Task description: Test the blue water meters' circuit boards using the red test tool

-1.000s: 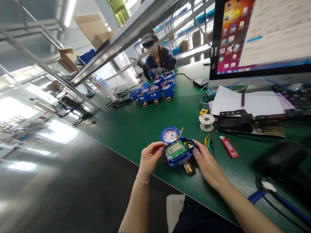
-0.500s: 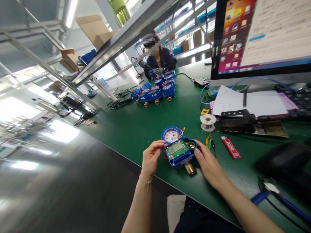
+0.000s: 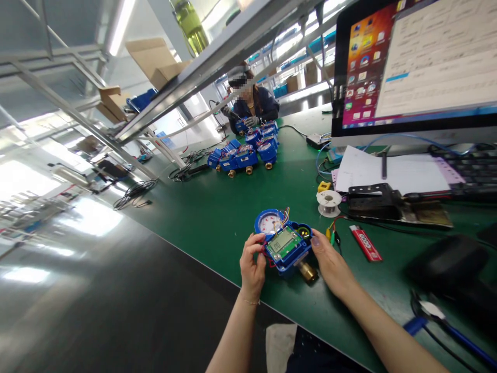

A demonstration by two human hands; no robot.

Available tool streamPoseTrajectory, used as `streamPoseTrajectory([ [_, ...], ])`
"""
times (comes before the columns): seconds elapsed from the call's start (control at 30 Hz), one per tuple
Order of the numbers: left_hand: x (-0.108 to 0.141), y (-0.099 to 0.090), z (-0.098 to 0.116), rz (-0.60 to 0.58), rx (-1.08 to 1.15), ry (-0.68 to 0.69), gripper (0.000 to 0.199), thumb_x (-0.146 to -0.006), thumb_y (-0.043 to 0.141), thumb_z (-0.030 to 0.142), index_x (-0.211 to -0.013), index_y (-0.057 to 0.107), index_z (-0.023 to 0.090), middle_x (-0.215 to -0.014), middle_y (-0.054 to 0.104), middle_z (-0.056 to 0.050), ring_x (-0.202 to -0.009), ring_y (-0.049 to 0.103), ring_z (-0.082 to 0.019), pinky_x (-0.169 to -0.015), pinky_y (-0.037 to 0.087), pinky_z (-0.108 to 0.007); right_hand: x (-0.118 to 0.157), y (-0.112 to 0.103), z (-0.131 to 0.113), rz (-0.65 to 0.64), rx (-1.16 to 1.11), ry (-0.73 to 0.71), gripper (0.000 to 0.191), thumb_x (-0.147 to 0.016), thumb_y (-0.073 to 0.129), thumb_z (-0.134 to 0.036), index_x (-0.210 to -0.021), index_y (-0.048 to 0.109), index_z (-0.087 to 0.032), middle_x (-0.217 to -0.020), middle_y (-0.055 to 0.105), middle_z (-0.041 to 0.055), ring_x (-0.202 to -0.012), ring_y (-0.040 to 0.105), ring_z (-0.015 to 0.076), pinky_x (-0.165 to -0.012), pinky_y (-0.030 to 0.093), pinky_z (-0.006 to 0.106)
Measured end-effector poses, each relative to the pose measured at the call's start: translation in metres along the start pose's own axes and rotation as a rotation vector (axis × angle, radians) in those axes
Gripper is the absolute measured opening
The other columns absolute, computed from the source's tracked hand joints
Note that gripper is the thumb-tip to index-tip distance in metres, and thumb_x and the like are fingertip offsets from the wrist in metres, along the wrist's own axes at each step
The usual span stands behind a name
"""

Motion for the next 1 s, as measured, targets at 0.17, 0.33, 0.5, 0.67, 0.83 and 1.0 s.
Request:
streamPoseTrajectory([
  [0.17,0.002,0.018,0.005,-0.142,-0.171,0.179,0.034,-0.070,0.062,0.028,-0.100,0.046,0.024,-0.115,0.060,-0.009,-0.120,0.046,-0.028,-0.108,0.011,-0.063,-0.013,-0.009,0.007,0.089,-0.056,0.060,0.070,-0.079,0.026,-0.073,-0.118,0.052,-0.021,-0.121,0.057,0.0106,-0.114,0.051,0.0274,-0.100,0.037,0.046],
  [0.33,-0.004,0.025,0.006,-0.173,-0.131,0.239,0.054,-0.064,0.071,0.044,-0.106,0.042,0.026,-0.120,0.055,-0.011,-0.129,0.035,-0.032,-0.105,0.018,-0.065,-0.014,-0.008,0.015,0.075,-0.137,0.060,0.070,-0.080,0.026,-0.071,-0.120,0.050,-0.019,-0.124,0.055,0.0122,-0.115,0.051,0.0260,-0.099,0.039,0.043],
  [0.5,0.000,0.024,0.001,-0.087,-0.159,0.270,0.078,-0.048,0.075,0.061,-0.110,0.040,0.028,-0.115,0.055,-0.009,-0.119,0.046,-0.031,-0.105,0.020,-0.065,-0.010,-0.005,0.011,0.073,-0.160,0.055,0.071,-0.079,0.029,-0.071,-0.120,0.050,-0.018,-0.125,0.054,0.0127,-0.114,0.051,0.0269,-0.099,0.039,0.045],
  [0.67,0.020,0.039,0.004,0.083,-0.206,0.215,0.067,-0.060,0.062,0.065,-0.111,0.037,0.028,-0.120,0.044,-0.010,-0.120,0.041,-0.029,-0.101,0.031,-0.059,-0.013,0.006,0.003,0.089,-0.168,0.026,0.068,-0.084,0.024,-0.067,-0.128,0.043,-0.020,-0.126,0.054,0.0106,-0.119,0.048,0.0235,-0.104,0.033,0.043],
  [0.83,0.029,0.056,0.029,0.076,-0.428,0.243,0.056,-0.072,0.066,0.044,-0.114,0.033,0.027,-0.126,0.034,-0.013,-0.124,0.031,-0.028,-0.103,0.021,-0.061,-0.028,0.009,-0.004,0.073,-0.107,-0.015,0.060,-0.089,0.018,-0.057,-0.120,0.051,-0.017,-0.121,0.058,0.0110,-0.116,0.050,0.0212,-0.102,0.035,0.041],
  [1.0,0.029,0.051,0.038,0.105,-0.581,0.347,0.064,-0.066,0.072,0.044,-0.114,0.033,0.027,-0.119,0.038,-0.011,-0.116,0.035,-0.028,-0.104,0.015,-0.061,-0.012,-0.013,-0.023,0.128,0.093,-0.091,0.041,-0.088,0.035,-0.041,-0.112,0.058,-0.016,-0.114,0.058,0.0126,-0.111,0.051,0.0248,-0.099,0.036,0.042],
])
Point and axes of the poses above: each hand's wrist, its own x-axis away from the middle knuckle, its own y-axis out of the palm, z = x × y, the point moved 4 cm from there along -x, towards the middle knuckle
